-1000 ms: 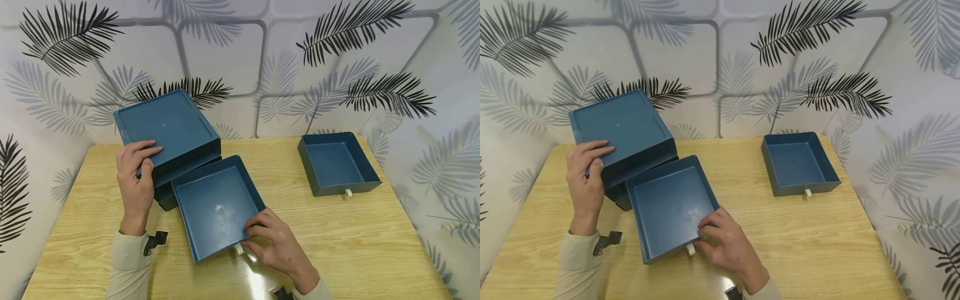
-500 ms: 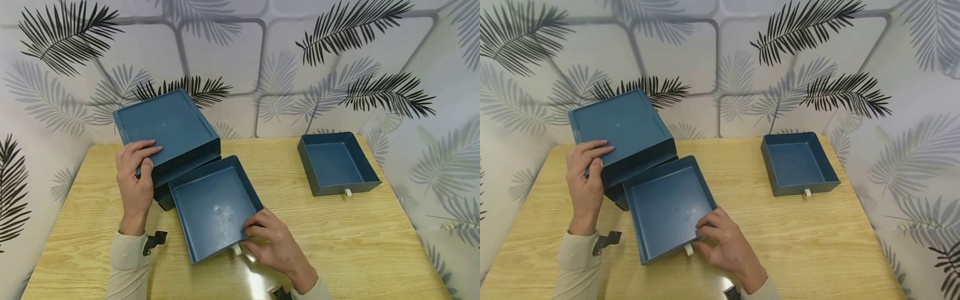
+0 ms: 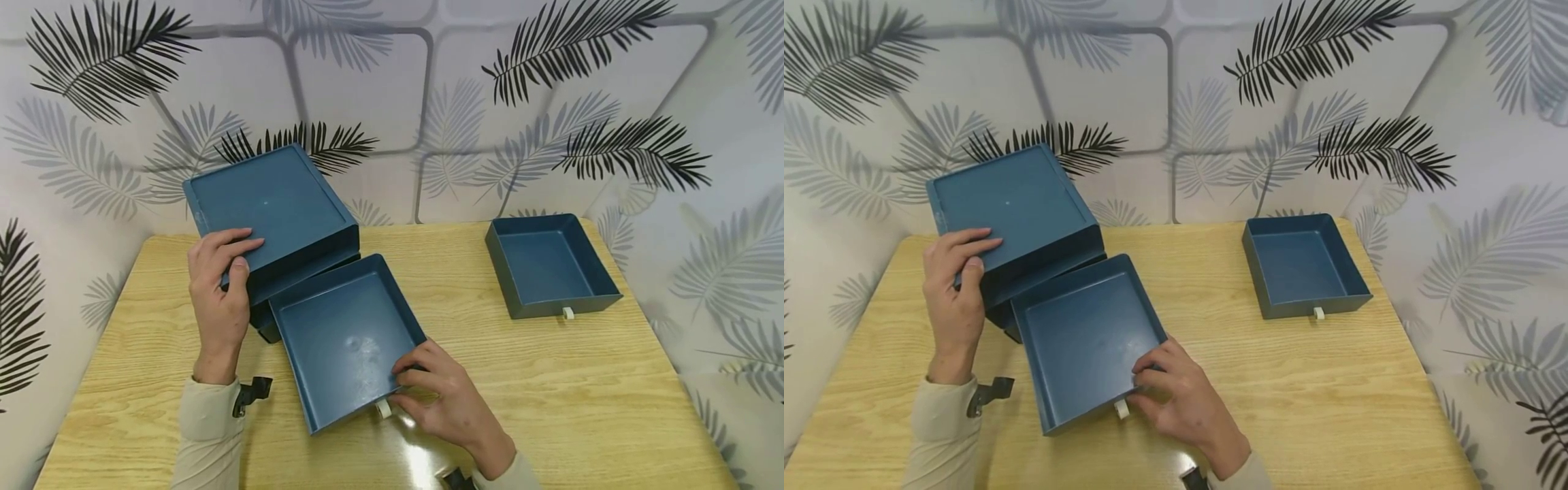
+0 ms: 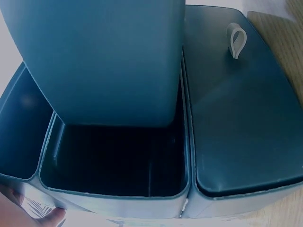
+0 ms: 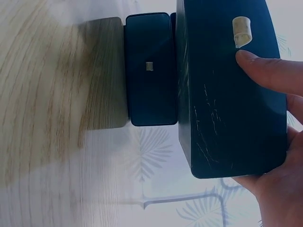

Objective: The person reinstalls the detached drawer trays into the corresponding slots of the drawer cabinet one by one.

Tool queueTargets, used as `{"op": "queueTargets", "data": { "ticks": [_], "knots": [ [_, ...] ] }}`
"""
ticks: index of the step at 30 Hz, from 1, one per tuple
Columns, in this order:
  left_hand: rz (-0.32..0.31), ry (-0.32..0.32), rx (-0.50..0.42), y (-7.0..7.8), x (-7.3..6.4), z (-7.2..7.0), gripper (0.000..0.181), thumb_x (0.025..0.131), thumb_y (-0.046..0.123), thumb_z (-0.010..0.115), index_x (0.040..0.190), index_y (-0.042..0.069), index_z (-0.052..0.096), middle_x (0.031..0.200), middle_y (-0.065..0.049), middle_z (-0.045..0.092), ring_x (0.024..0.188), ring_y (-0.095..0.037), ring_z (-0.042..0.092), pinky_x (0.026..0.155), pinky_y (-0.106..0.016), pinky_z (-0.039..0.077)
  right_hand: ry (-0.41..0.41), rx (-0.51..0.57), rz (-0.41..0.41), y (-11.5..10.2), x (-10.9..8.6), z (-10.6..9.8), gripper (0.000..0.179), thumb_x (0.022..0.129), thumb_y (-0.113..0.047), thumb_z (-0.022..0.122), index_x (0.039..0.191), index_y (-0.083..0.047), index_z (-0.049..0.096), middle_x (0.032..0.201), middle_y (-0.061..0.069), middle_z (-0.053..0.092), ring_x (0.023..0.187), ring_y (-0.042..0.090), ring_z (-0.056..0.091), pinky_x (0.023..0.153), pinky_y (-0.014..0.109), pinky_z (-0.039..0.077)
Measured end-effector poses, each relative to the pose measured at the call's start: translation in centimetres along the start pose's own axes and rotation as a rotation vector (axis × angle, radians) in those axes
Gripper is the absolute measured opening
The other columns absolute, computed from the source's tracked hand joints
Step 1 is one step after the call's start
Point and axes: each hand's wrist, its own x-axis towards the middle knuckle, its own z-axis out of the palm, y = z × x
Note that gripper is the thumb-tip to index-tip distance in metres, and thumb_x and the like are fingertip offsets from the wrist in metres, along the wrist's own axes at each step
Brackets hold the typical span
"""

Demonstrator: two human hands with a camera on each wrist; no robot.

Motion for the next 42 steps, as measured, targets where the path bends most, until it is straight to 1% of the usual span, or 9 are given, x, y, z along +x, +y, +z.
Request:
{"op": "queueTargets", "data": {
  "ticks": [7, 15, 35, 42],
  "knots": [
    [-0.002, 0.006, -0.006, -0.31, -0.14, -0.03, 0.033, 0.101, 0.005, 0.048, 0.108, -0.007, 0.078, 0.125, -0.029, 0.067, 0.129, -0.041, 0.049, 0.118, -0.035, 0.028, 0.012, 0.003, -0.029, 0.01, 0.04, 0.27, 0.025, 0.07, -0.004, 0.093, 0.084, -0.014, 0.074, 0.1, 0.002, 0.073, 0.094, 0.015, 0.061, 0.089, 0.023, 0.05],
    [0.001, 0.001, -0.011, -0.22, -0.06, -0.05, 0.032, 0.101, 0.005, 0.048, 0.108, -0.008, 0.077, 0.125, -0.03, 0.067, 0.128, -0.042, 0.048, 0.117, -0.034, 0.028, 0.02, 0.002, -0.047, -0.04, 0.16, 0.49, 0.026, 0.069, -0.004, 0.093, 0.082, -0.013, 0.073, 0.1, 0.002, 0.073, 0.094, 0.015, 0.062, 0.09, 0.022, 0.05],
    [-0.016, -0.001, -0.01, -0.21, 0.01, 0.0, 0.033, 0.101, 0.006, 0.048, 0.108, -0.007, 0.078, 0.126, -0.029, 0.066, 0.129, -0.04, 0.048, 0.118, -0.035, 0.029, -0.001, 0.003, -0.042, -0.46, 0.5, 0.7, 0.026, 0.071, -0.005, 0.093, 0.081, -0.015, 0.07, 0.103, 0.001, 0.073, 0.096, 0.016, 0.062, 0.088, 0.028, 0.053],
    [-0.007, 0.004, -0.013, -0.41, 0.04, 0.02, 0.033, 0.101, 0.006, 0.048, 0.107, -0.007, 0.078, 0.126, -0.029, 0.067, 0.129, -0.04, 0.049, 0.118, -0.035, 0.028, -0.016, 0.002, -0.035, -0.68, 0.52, 0.87, 0.027, 0.071, -0.006, 0.093, 0.079, -0.016, 0.069, 0.106, 0.001, 0.072, 0.098, 0.016, 0.061, 0.089, 0.03, 0.054]
  ]
}}
